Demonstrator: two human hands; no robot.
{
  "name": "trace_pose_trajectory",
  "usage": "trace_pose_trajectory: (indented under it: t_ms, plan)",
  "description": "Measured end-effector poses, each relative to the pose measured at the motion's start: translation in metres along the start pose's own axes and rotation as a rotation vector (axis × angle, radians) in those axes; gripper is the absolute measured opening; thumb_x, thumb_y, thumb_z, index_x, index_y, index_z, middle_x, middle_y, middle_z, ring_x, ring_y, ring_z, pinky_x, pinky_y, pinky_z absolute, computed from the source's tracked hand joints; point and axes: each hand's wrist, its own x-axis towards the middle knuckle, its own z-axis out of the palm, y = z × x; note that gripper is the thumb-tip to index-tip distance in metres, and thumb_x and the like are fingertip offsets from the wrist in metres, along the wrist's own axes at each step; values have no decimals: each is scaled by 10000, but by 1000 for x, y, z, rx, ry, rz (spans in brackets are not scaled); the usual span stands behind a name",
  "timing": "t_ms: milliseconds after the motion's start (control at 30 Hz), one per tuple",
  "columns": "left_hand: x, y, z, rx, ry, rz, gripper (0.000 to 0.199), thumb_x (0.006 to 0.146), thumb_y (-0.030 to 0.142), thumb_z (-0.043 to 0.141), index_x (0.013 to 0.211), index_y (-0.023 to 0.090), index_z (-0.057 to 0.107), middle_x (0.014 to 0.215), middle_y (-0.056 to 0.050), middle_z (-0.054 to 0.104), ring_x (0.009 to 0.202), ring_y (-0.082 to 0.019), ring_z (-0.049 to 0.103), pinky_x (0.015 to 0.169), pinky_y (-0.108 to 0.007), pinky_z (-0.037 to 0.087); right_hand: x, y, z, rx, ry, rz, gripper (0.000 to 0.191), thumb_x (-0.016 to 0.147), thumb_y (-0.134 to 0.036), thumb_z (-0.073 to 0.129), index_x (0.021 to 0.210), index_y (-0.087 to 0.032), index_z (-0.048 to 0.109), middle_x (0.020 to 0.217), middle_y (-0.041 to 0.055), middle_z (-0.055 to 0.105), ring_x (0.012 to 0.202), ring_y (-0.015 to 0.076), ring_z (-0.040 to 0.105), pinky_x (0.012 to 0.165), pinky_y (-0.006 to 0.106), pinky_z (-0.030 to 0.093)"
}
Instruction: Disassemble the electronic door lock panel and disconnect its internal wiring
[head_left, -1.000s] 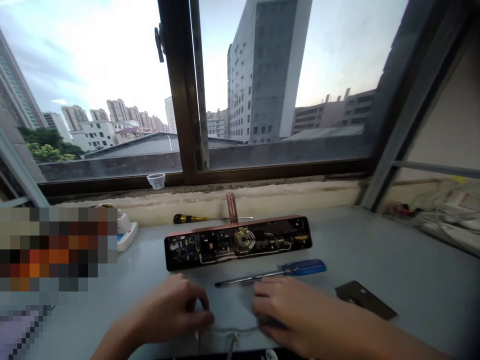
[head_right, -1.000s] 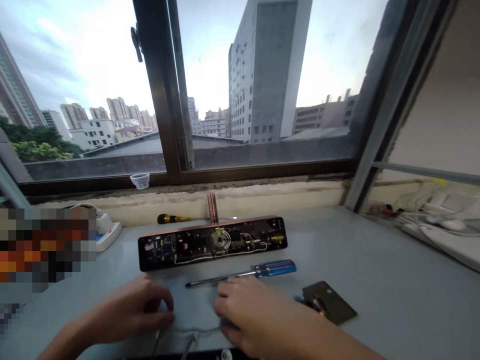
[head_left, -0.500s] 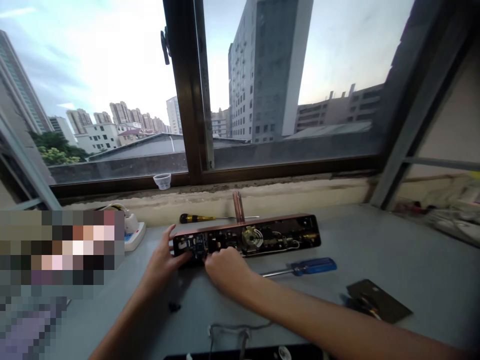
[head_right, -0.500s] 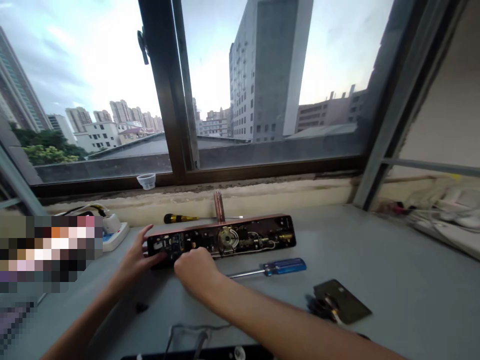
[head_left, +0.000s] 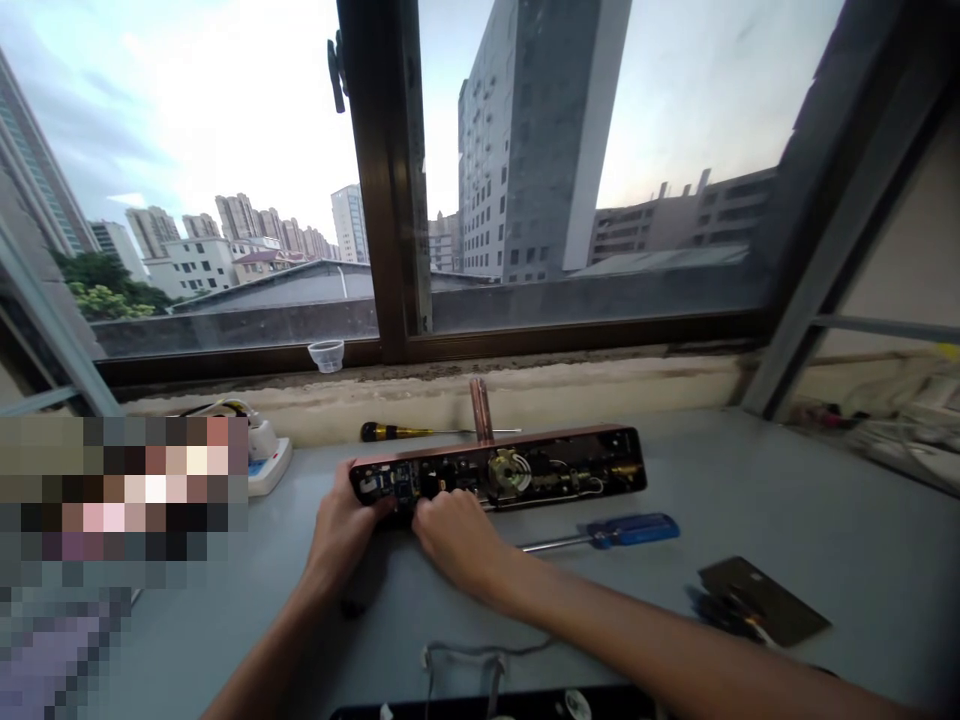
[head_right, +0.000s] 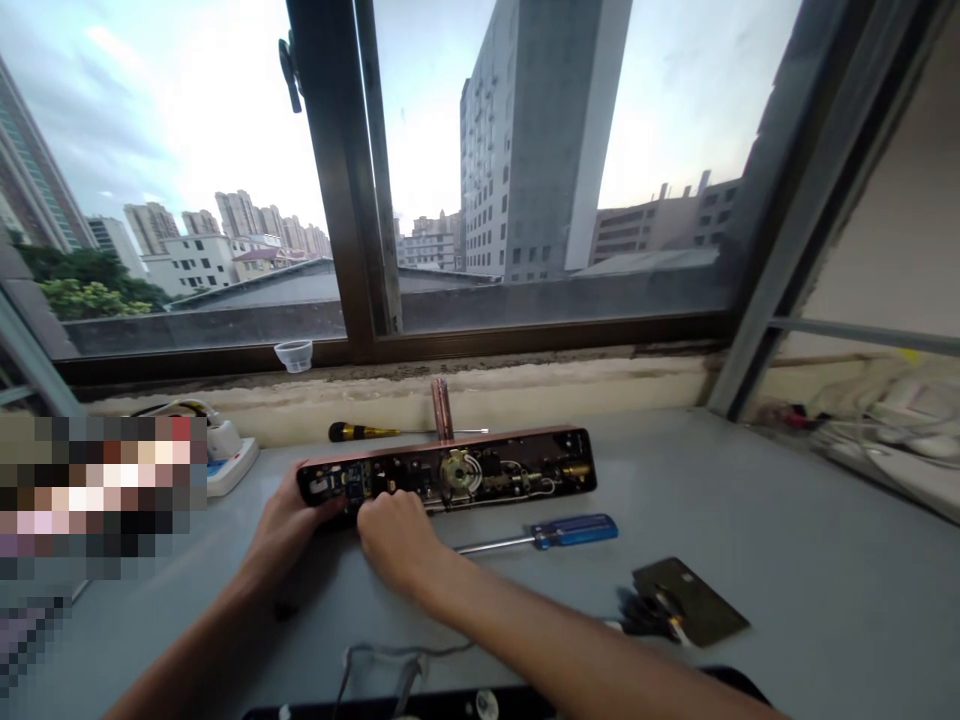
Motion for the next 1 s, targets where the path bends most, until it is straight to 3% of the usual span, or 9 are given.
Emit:
trace_pose_trajectory:
  t_ms: [267,500,733,867,1000]
  plan:
    - [-1,1,1,2,14,-31,380,633,202,584,989,207,451,900,-23,644,853,-222,599,732,-319,442,-3,4,3,3,67,-86,225,823,-100,399,758,-97,614,696,124,621,670,237,606,573,278,422]
    - [-2,-1,-2,9,-22,18,365,646,229,575,988,192,451,901,-19,639,848,-209,593,727,-301,436,-16,11,-18,23,95,-183,276,867,-206,403,698,-126,606,681,82,621,635,192,588,531,246,324]
    - [-2,1,-6,29,-60,17,417,657,294,560,1046,190,452,990,-44,633,942,-242,577,764,-339,433,-82,49,-49,182,13,-303,303,871,-217,425,584,-146,490,556,-20,506,526,86,446,520,225,256]
    - [-3,0,-6,36,-75,11,460,657,307,557,1083,176,443,1013,-68,626,975,-262,563,792,-357,428,-118,60,-46,165,-13,-309,207,852,-174,423,668,-161,517,652,-6,533,633,122,464,570,256,269]
    - [-1,-3,-7,102,-27,16,562,661,366,552,1165,164,408,1063,-91,605,1010,-277,547,842,-378,410,-124,57,-35,135,-12,-326,168,834,-172,461,685,-161,536,684,-1,553,669,137,475,583,266,300]
